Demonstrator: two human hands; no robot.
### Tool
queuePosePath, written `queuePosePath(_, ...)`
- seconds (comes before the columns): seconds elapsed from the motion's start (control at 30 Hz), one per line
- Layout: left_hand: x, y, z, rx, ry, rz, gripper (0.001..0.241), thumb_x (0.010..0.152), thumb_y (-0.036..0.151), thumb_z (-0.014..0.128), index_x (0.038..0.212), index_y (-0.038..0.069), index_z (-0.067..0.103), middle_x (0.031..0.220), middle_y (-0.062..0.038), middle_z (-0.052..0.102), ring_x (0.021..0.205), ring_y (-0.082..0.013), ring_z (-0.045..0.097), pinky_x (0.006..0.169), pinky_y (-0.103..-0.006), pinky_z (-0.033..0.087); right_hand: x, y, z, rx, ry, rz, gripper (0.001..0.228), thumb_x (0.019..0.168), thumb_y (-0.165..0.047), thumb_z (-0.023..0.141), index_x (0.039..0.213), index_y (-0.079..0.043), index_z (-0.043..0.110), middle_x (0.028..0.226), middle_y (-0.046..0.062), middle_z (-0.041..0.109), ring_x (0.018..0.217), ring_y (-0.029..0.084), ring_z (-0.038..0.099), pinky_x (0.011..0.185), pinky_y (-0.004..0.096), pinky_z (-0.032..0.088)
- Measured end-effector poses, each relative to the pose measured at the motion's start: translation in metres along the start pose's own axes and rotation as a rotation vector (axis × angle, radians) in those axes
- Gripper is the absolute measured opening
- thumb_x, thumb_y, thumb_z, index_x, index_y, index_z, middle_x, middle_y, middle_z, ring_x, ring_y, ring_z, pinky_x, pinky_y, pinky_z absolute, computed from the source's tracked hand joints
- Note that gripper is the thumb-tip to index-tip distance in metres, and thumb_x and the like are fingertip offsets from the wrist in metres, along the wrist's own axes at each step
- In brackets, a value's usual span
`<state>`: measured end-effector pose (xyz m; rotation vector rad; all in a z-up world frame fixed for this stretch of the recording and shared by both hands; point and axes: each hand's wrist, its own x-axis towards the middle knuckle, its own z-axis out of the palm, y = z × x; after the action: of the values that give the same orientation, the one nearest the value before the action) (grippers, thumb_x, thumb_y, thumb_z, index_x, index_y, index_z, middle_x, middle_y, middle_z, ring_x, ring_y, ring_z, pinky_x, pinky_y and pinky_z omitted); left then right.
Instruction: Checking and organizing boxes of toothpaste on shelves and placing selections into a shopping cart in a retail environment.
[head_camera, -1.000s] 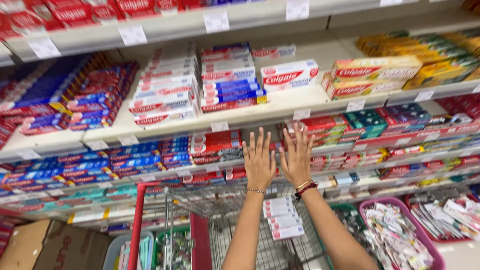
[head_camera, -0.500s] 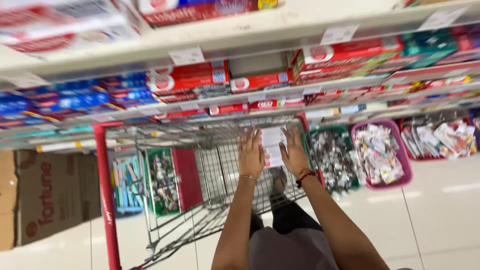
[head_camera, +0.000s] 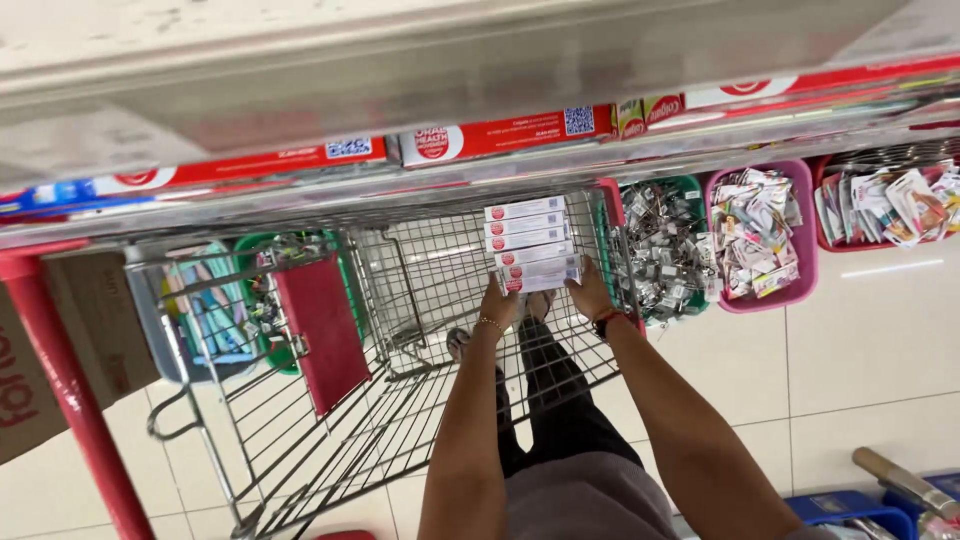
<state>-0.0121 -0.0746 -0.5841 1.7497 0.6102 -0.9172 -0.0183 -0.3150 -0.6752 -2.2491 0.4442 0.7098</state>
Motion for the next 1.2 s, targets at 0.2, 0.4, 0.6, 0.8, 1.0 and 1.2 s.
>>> queuePosePath(0.2,0.095,-0.084,0.05,0.04,0.111,0.433,0.071,0.089,0.011,0.057,0.156,0.004,0.036,0.148,-0.023,0.055,0.135,-0.0371,0.054,0.112,-0.0394,0.045,0.004,0.025,0.014,0.322,-0.015,-0.077,0.091,0.084,-0.017,0.066,0.159,0.002,0.016,0.157,0.024,0.038,0.139,0.035,0.05,0.113,0.04,0.042)
queuePosePath(0.4,0.072,-0.1,0.041,0.019,0.206,0.227,0.076,0.082,-0.009,0.052,0.155,0.009,0.036,0.145,-0.025,0.043,0.131,-0.0383,0.048,0.109,-0.0398,0.047,-0.03,0.009,0.006,0.111,0.176,-0.208,0.065,0.089,-0.004,0.072,0.15,0.002,0.048,0.146,0.023,0.053,0.133,0.037,0.055,0.112,0.041,0.044)
queuePosePath(0.6,-0.015,-0.071,0.001,-0.393,0.357,0.308,0.045,0.096,-0.006,0.057,0.139,0.006,0.057,0.132,-0.016,0.067,0.098,-0.0346,0.068,0.077,-0.0341,0.057,-0.115,-0.088,-0.026,0.359,0.287,-0.259,0.06,0.086,0.005,0.067,0.144,-0.006,0.055,0.129,0.017,0.053,0.099,0.024,0.07,0.085,0.031,0.06)
queuePosePath(0.8,-0.082,-0.032,-0.056,-0.485,0.446,0.752,0.033,0.096,-0.006,0.063,0.128,0.003,0.059,0.131,-0.014,0.061,0.117,-0.0199,0.066,0.094,-0.0309,0.062,-0.158,-0.131,-0.038,0.678,0.291,-0.464,0.053,0.083,0.007,0.073,0.135,0.0,0.063,0.119,0.013,0.06,0.095,0.019,0.07,0.085,0.031,0.059)
queuePosePath(1.0,-0.131,0.008,-0.11,-0.671,0.273,0.935,0.032,0.099,0.004,0.063,0.131,0.002,0.056,0.132,-0.01,0.062,0.12,-0.0173,0.062,0.096,-0.0331,0.061,-0.211,-0.205,-0.069,1.003,0.212,-0.52,0.045,0.089,0.004,0.067,0.134,0.004,0.061,0.123,0.012,0.062,0.1,0.019,0.073,0.083,0.034,0.067)
queuePosePath(1.2,-0.187,0.059,-0.153,-0.698,0.285,1.147,0.035,0.1,0.012,0.068,0.132,0.0,0.06,0.123,-0.011,0.065,0.112,-0.0163,0.064,0.09,-0.0342,0.064,-0.248,-0.281,-0.105,1.028,0.302,-0.728,0.04,0.09,0.003,0.069,0.13,0.001,0.066,0.124,0.007,0.055,0.096,0.016,0.072,0.076,0.032,0.068)
